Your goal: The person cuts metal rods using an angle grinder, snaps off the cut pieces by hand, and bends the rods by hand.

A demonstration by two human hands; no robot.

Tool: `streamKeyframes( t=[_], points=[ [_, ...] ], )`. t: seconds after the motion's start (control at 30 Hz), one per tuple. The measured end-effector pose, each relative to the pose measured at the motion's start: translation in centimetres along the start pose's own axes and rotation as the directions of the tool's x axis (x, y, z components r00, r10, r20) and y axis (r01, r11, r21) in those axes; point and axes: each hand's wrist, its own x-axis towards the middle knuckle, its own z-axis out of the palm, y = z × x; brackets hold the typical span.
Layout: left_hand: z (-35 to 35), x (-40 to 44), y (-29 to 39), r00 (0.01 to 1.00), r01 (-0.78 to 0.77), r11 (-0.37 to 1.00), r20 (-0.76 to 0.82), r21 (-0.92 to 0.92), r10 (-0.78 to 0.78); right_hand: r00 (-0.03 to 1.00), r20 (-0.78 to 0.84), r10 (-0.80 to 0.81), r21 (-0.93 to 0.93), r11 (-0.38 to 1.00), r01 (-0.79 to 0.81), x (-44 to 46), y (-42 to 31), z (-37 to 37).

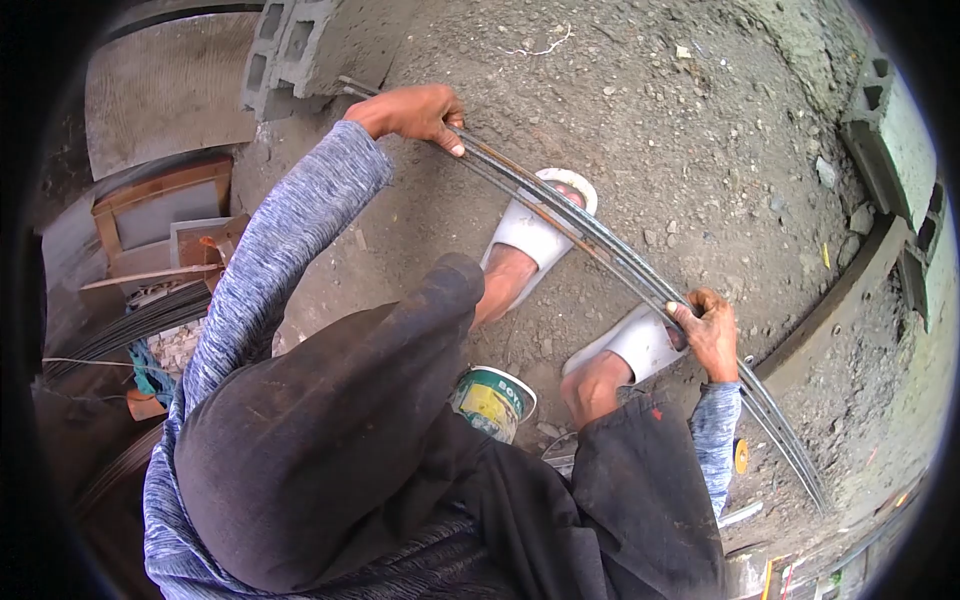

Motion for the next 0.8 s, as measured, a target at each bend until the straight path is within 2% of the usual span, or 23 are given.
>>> streamKeyframes(
  t=[0.2, 0.27, 0.43, 0.53, 0.67, 0.77, 0.8],
  points=[
    [0.6, -0.8, 0.3, 0.995, -0.016, 1.0, -0.098, -0.016, 0.015, 0.997, 0.016, 0.075, 0.075, 0.994, -0.076, -0.1, -0.5, -0.1],
    [0.7, -0.9, 0.2, 0.991, -0.042, 0.999, -0.132, -0.034, 0.037, 0.998, 0.0, 0.063, 0.049, 0.997, -0.063, 0.0, -0.1, 0.0],
    [0.6, -1.1, 0.7, 0.992, -0.041, 0.999, -0.115, 0.013, 0.042, 0.999, -0.019, 0.031, 0.01, 0.999, -0.031, 0.3, 1.3, 0.3],
    [0.6, -1.0, 0.9, 0.993, -0.033, 0.999, -0.112, 0.027, 0.036, 0.996, 0.004, 0.089, 0.089, 0.992, -0.089, -0.1, 0.3, 0.1],
    [0.3, -1.2, 1.4, 0.996, -0.021, 1.0, -0.089, 0.015, 0.022, 0.996, 0.021, 0.089, 0.091, 0.992, -0.09, -0.2, 0.0, -0.2],
    [-0.3, -0.8, 1.6, 0.997, -0.038, 0.999, -0.071, -0.018, 0.037, 0.995, -0.045, 0.091, 0.024, 0.996, -0.09, -0.3, 0.7, -0.8],
    [-0.2, -0.6, 1.7, 0.99, -0.081, 0.997, -0.118, -0.013, 0.079, 0.995, -0.06, 0.078, -0.004, 0.997, -0.079, -0.1, 1.1, -1.1]
  ],
)
